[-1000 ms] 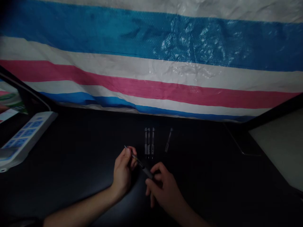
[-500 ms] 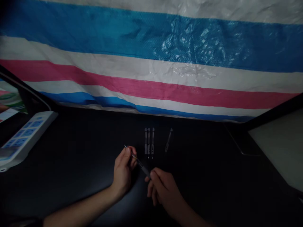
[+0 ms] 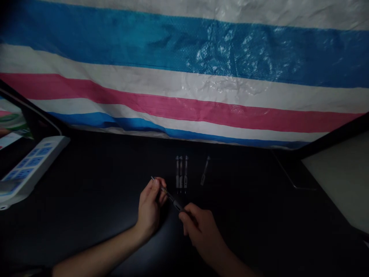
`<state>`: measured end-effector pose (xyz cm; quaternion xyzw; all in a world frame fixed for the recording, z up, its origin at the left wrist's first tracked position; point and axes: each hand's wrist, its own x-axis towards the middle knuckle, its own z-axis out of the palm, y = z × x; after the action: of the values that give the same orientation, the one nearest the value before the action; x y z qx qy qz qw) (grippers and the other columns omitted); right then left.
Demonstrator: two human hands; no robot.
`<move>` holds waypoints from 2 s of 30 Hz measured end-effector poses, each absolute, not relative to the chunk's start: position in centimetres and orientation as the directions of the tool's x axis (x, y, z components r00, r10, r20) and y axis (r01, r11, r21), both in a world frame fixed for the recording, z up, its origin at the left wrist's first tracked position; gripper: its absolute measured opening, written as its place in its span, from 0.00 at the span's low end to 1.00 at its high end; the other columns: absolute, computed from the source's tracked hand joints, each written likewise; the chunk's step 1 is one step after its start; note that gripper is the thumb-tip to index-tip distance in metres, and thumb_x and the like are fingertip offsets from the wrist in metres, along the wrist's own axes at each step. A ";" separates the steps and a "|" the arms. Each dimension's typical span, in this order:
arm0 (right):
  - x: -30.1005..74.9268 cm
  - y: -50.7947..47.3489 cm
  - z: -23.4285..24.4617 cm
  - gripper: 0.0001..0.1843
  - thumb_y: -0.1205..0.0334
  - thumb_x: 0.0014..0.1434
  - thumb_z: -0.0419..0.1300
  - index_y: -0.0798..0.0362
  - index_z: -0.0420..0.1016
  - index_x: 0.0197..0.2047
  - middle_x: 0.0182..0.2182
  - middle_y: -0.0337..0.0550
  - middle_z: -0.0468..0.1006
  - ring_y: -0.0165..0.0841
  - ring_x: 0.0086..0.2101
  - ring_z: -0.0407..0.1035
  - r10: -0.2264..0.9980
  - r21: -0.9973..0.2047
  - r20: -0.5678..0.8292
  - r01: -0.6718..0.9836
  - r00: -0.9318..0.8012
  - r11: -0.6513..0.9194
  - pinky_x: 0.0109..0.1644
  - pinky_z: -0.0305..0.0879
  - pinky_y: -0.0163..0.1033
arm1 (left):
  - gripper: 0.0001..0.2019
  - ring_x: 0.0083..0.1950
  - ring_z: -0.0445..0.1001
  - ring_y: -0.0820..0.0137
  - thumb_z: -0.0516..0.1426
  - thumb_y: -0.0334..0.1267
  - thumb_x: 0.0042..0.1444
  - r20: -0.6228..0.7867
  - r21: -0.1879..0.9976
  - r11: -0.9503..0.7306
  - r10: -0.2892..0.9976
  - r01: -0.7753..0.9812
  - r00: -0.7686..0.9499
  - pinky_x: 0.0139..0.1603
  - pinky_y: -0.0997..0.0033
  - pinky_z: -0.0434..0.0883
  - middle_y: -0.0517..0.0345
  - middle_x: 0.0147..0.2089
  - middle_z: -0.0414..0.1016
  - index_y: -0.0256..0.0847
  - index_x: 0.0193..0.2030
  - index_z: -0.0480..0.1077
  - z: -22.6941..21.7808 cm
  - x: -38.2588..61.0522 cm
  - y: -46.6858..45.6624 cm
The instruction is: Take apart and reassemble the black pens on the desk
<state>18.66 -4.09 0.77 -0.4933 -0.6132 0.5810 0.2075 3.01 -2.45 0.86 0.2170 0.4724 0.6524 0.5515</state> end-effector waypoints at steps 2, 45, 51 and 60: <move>18.7 -3.9 0.6 0.19 0.49 0.64 0.52 0.54 0.67 0.28 0.16 0.34 0.67 0.22 0.13 0.56 0.827 -0.909 -0.358 0.363 -0.433 -0.204 0.17 0.48 0.28 | 0.21 0.19 0.46 0.79 0.59 0.56 0.54 -0.232 0.852 0.062 0.934 -0.520 -0.270 0.19 0.80 0.48 0.71 0.17 0.49 0.38 0.28 0.66 0.8 3.0 -2.4; 18.7 -2.9 0.4 0.21 0.46 0.63 0.51 0.56 0.70 0.34 0.18 0.35 0.69 0.21 0.13 0.57 0.790 -0.930 -0.367 0.178 -0.491 -0.321 0.16 0.45 0.27 | 0.18 0.28 0.76 0.75 0.64 0.36 0.51 0.030 0.951 -0.080 0.985 -0.298 -0.170 0.32 0.75 0.72 0.65 0.32 0.68 0.42 0.49 0.69 1.1 0.7 0.7; 18.8 -2.8 0.3 0.20 0.47 0.64 0.51 0.57 0.70 0.35 0.18 0.34 0.69 0.20 0.13 0.57 0.787 -0.929 -0.368 0.169 -0.496 -0.329 0.16 0.46 0.27 | 0.23 0.28 0.76 0.75 0.64 0.36 0.52 0.022 0.952 -0.083 0.979 -0.293 -0.204 0.32 0.75 0.72 0.66 0.32 0.69 0.44 0.55 0.66 0.9 0.6 0.8; 18.8 -2.9 0.1 0.20 0.48 0.64 0.51 0.57 0.70 0.35 0.18 0.34 0.69 0.20 0.13 0.57 0.793 -0.935 -0.353 0.160 -0.497 -0.316 0.16 0.47 0.27 | 0.19 0.28 0.76 0.75 0.64 0.36 0.52 0.004 0.961 -0.068 0.973 -0.267 -0.232 0.31 0.76 0.71 0.65 0.31 0.70 0.41 0.50 0.69 1.0 0.6 1.0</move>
<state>18.76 -2.88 0.05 -0.4443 -0.5364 0.6787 0.2330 0.57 0.97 0.96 0.3745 0.4714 0.6274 0.4938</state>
